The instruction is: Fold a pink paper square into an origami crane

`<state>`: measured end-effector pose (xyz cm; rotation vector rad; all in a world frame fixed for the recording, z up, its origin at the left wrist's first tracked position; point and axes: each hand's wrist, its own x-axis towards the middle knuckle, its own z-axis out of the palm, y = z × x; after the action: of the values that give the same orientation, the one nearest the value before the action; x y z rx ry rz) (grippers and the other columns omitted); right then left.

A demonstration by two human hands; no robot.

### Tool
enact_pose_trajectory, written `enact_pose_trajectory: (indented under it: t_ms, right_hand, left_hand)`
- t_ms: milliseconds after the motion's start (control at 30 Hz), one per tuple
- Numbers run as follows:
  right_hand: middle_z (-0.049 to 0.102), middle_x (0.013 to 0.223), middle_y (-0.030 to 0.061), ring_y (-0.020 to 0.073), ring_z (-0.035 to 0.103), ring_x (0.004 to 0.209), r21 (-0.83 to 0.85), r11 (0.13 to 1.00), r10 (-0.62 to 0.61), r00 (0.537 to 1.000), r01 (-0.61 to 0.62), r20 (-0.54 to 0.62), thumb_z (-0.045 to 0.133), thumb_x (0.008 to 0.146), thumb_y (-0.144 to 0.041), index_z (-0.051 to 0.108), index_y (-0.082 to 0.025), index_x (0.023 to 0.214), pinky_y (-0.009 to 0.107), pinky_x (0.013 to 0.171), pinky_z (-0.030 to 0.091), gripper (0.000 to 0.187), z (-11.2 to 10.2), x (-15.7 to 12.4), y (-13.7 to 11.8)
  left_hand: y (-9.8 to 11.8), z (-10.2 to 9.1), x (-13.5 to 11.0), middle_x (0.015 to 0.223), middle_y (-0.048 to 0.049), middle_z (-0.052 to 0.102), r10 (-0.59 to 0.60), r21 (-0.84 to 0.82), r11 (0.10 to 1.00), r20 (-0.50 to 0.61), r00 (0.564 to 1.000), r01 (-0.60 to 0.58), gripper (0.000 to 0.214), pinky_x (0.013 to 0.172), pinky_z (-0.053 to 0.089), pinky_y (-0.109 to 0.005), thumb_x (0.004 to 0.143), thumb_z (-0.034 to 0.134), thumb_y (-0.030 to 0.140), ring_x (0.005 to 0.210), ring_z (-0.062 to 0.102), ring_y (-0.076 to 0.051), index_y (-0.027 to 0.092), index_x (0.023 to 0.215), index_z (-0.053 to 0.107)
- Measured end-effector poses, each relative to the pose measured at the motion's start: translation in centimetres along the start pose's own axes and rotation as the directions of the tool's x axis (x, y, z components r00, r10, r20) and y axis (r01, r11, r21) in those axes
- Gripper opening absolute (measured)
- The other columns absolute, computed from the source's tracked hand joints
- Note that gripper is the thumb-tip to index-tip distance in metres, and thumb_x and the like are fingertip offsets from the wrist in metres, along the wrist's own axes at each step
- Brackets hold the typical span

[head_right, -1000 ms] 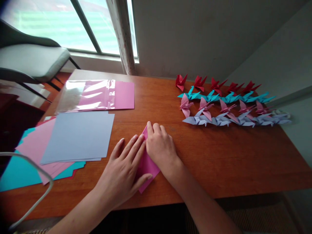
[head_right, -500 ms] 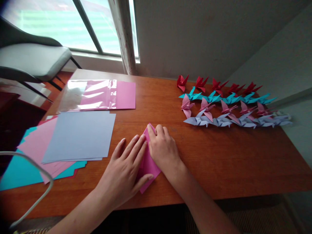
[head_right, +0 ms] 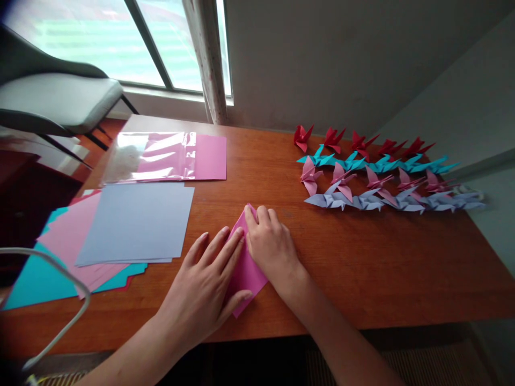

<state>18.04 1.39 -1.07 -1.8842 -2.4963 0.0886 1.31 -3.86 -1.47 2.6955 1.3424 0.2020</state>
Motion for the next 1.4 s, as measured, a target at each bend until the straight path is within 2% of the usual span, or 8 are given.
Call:
enact_pose_trajectory:
  t_ms: [233, 433, 567, 700, 933, 1100, 1400]
  right_hand:
    - [0.064, 0.106, 0.0095, 0.0230, 0.057, 0.097, -0.054, 0.992, -0.118, 0.993, 0.118, -0.002, 0.047, 0.101, -0.021, 0.053, -0.022, 0.144, 0.030, 0.069, 0.053, 0.043, 0.0, -0.6, 0.5]
    - [0.066, 0.103, 0.0068, 0.0216, 0.056, 0.094, -0.001, 0.978, -0.210, 0.978, 0.210, -0.024, 0.053, 0.100, -0.021, 0.058, -0.025, 0.141, 0.029, 0.069, 0.049, 0.041, 0.2, -0.9, 1.2]
    - [0.066, 0.101, 0.0075, 0.0220, 0.056, 0.092, 0.028, 0.978, -0.205, 0.978, 0.207, -0.044, 0.053, 0.100, -0.024, 0.059, -0.026, 0.140, 0.029, 0.068, 0.047, 0.040, 0.5, -0.9, 1.3]
    - [0.066, 0.101, 0.0083, 0.0222, 0.055, 0.091, 0.031, 0.980, -0.196, 0.979, 0.198, -0.054, 0.054, 0.099, -0.023, 0.059, -0.025, 0.139, 0.029, 0.068, 0.047, 0.041, 0.6, -1.0, 1.2]
    - [0.065, 0.098, 0.0080, 0.0213, 0.055, 0.090, 0.030, 0.971, -0.233, 0.969, 0.236, -0.076, 0.054, 0.100, -0.023, 0.058, -0.024, 0.140, 0.028, 0.066, 0.045, 0.041, 0.8, -1.0, 1.6]
    - [0.065, 0.099, 0.0078, 0.0210, 0.054, 0.088, 0.026, 0.940, -0.338, 0.939, 0.340, -0.061, 0.054, 0.099, -0.019, 0.062, -0.026, 0.136, 0.028, 0.064, 0.044, 0.039, 0.3, -0.7, 2.3]
    - [0.063, 0.099, 0.0073, 0.0190, 0.055, 0.092, 0.130, 0.842, -0.529, 0.849, 0.523, 0.008, 0.053, 0.098, -0.017, 0.065, -0.027, 0.131, 0.027, 0.069, 0.045, 0.037, -0.6, 0.6, 3.3]
  left_hand:
    - [-0.1, -0.3, 0.2, 0.163, -0.0125, 0.030, 0.000, -0.002, 1.000, 0.028, 1.000, 0.000, 0.079, 0.122, 0.018, -0.053, 0.096, 0.039, 0.062, 0.151, 0.027, -0.036, 0.009, 0.154, 0.038]
    - [-0.1, -0.2, 0.1, 0.163, -0.0123, 0.032, -0.009, -0.016, 1.000, 0.029, 1.000, 0.009, 0.080, 0.123, 0.017, -0.053, 0.096, 0.038, 0.065, 0.151, 0.026, -0.035, 0.010, 0.153, 0.040]
    - [0.1, -0.1, 0.0, 0.163, -0.0113, 0.033, -0.017, -0.012, 1.000, 0.021, 1.000, 0.017, 0.081, 0.123, 0.017, -0.052, 0.096, 0.035, 0.068, 0.151, 0.028, -0.035, 0.011, 0.153, 0.041]
    - [0.6, 0.2, -0.3, 0.163, -0.0100, 0.032, -0.038, 0.003, 0.999, -0.009, 0.999, 0.038, 0.075, 0.122, 0.019, -0.051, 0.097, 0.039, 0.062, 0.151, 0.028, -0.035, 0.011, 0.153, 0.041]
    - [1.0, 0.6, -0.7, 0.165, -0.0093, 0.029, -0.051, -0.002, 0.999, -0.013, 0.999, 0.051, 0.074, 0.122, 0.017, -0.055, 0.098, 0.040, 0.059, 0.151, 0.024, -0.036, 0.012, 0.154, 0.038]
    - [1.0, 0.5, -0.5, 0.163, -0.0118, 0.033, -0.047, -0.006, 0.999, -0.003, 0.999, 0.047, 0.075, 0.122, 0.017, -0.056, 0.097, 0.042, 0.059, 0.151, 0.024, -0.038, 0.010, 0.153, 0.039]
    - [1.0, 0.5, -0.6, 0.155, -0.0144, 0.047, -0.033, 0.006, 0.999, 0.011, 0.999, 0.033, 0.072, 0.122, 0.019, -0.058, 0.097, 0.041, 0.059, 0.151, 0.025, -0.039, 0.010, 0.148, 0.047]
